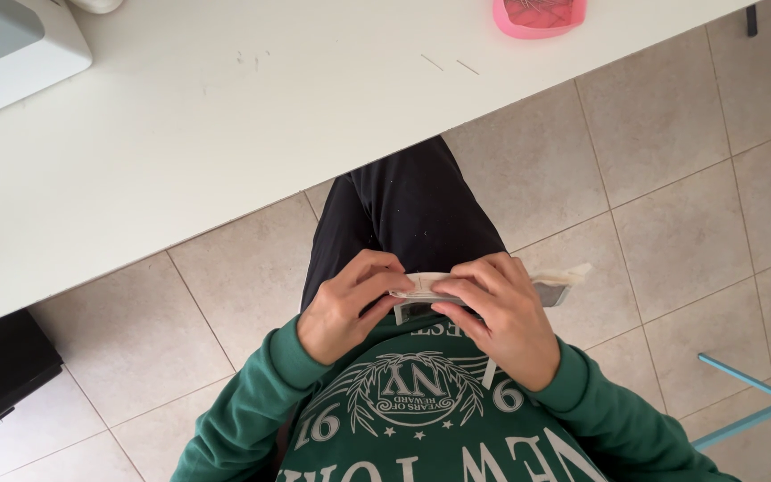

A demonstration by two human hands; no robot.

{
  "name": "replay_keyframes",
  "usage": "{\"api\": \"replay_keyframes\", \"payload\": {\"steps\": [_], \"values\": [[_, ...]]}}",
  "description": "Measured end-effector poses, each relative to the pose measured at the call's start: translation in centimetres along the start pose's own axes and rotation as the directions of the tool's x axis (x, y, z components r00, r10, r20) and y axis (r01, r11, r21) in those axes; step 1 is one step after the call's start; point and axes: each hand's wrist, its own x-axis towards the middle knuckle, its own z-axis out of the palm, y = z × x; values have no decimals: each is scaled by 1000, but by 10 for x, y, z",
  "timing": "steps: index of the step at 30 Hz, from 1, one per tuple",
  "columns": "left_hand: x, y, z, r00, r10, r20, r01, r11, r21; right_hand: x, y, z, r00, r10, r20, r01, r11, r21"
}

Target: Pinning a white fabric border to a grey mesh panel in preparation for sewing.

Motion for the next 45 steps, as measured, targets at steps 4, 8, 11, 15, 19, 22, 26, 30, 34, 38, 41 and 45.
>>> {"api": "replay_keyframes", "payload": {"steps": [4, 8, 11, 15, 19, 22, 26, 30, 34, 38, 41, 45], "values": [[3, 6, -2, 999, -45, -29, 40, 989, -140, 2, 3, -1, 999, 29, 14, -29, 1000, 10], [5, 6, -4, 994, -107, 0, 98, 909, -406, -2, 14, 2, 998, 69, -8, -69, 996, 65], [8, 10, -6, 997, -73, 35, 81, 880, -468, 2, 12, -6, 997, 52, -51, -42, 982, 187], [14, 24, -9, 994, 32, 104, 23, 875, -484, 5, 9, -12, 994, -7, -113, 37, 963, 267], [29, 50, -30, 956, 211, 202, -101, 887, -451, 13, -1, -16, 984, -54, -170, 134, 854, 503], [33, 57, -28, 929, 347, 126, -314, 923, -225, 16, 0, -17, 985, -61, -159, 152, 731, 665], [41, 62, -9, 878, 476, -35, -478, 876, -59, 18, 6, -7, 990, -44, -131, 133, 570, 811], [51, 59, 1, 899, 432, -75, -437, 896, -74, 1, 19, -10, 997, 59, -58, 8, 633, 774], [43, 54, 13, 958, 275, -82, -284, 951, -122, -25, 23, -18, 989, 149, 5, -94, 598, 796], [34, 53, 16, 958, 286, 12, -286, 957, 48, -37, 9, -42, 971, 220, 96, -239, 846, 477], [30, 58, 19, 935, 353, -28, -344, 925, 164, -48, -8, -47, 992, 116, 55, -121, 987, 108], [25, 59, 25, 924, 380, -35, -365, 907, 211, -54, -19, -49, 868, 36, 495, -32, 999, -15]]}}
